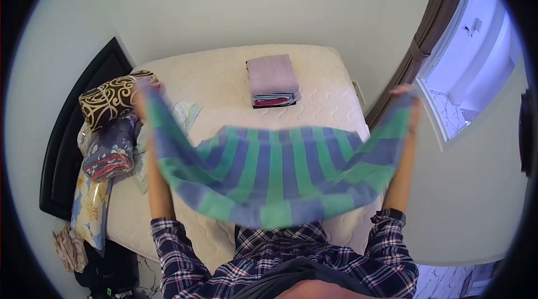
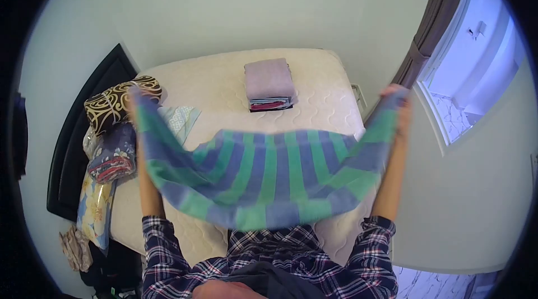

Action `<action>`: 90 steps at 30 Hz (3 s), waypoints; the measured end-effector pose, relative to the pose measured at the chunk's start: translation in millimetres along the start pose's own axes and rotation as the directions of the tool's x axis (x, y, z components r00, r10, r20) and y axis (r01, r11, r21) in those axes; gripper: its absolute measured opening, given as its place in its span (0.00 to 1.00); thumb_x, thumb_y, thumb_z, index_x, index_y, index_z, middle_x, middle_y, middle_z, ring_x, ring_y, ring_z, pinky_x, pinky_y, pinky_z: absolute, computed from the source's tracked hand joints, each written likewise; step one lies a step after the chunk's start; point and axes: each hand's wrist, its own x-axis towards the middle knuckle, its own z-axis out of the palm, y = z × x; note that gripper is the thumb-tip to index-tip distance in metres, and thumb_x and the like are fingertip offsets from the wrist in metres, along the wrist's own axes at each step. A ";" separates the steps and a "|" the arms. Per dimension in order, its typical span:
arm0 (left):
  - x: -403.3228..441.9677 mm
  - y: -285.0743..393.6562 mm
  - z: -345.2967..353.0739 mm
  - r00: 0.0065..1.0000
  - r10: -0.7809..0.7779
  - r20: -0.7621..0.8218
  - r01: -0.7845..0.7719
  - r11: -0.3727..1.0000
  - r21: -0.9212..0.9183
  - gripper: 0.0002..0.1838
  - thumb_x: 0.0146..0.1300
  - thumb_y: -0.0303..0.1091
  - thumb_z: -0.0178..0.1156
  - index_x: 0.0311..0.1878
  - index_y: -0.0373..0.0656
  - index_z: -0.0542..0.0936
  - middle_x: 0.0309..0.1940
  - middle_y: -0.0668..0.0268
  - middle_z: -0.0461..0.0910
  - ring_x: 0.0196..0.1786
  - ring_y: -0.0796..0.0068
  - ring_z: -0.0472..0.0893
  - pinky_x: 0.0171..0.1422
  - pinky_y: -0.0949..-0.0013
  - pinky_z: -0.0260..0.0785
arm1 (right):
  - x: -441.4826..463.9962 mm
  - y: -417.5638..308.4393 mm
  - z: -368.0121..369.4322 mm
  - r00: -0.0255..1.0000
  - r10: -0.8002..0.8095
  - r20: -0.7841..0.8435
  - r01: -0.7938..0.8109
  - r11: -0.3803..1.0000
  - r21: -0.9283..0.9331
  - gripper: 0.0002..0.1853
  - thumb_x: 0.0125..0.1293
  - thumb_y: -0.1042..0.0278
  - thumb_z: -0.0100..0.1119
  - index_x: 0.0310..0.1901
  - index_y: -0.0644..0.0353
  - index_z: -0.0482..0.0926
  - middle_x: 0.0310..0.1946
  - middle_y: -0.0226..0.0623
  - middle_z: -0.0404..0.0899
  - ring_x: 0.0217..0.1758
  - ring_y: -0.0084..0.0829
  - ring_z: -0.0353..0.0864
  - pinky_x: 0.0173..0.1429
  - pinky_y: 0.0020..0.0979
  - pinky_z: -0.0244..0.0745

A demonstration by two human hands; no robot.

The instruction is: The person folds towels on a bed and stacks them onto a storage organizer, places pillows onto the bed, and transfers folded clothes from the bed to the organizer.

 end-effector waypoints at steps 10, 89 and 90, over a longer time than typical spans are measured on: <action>-197.6 -32.3 134.7 0.641 0.257 0.724 -0.108 0.963 -0.246 0.16 0.66 0.43 0.37 0.39 0.41 0.69 0.43 0.66 0.64 0.46 0.77 0.64 0.50 0.78 0.56 | -39.0 66.4 250.5 0.827 0.353 0.437 -0.561 0.558 0.612 0.14 0.54 0.84 0.50 0.41 0.58 0.67 0.44 0.33 0.70 0.47 0.21 0.70 0.47 0.21 0.70; 34.3 -136.6 156.5 0.725 0.212 0.656 -0.573 0.714 0.403 0.20 0.54 0.40 0.50 0.52 0.49 0.71 0.30 0.57 0.77 0.36 0.60 0.77 0.39 0.63 0.66 | -72.5 -69.4 265.1 0.975 -0.207 0.076 0.212 0.975 -0.062 0.16 0.36 0.88 0.51 0.30 0.59 0.68 0.30 0.39 0.71 0.36 0.35 0.73 0.40 0.30 0.67; 29.9 -169.9 120.9 0.747 0.019 0.665 -0.462 0.734 0.498 0.21 0.57 0.42 0.49 0.54 0.51 0.69 0.26 0.58 0.77 0.30 0.61 0.76 0.35 0.61 0.65 | -110.7 -40.4 297.7 0.974 -0.195 0.116 0.212 0.963 -0.166 0.15 0.35 0.86 0.51 0.29 0.60 0.68 0.30 0.40 0.71 0.35 0.38 0.73 0.38 0.32 0.68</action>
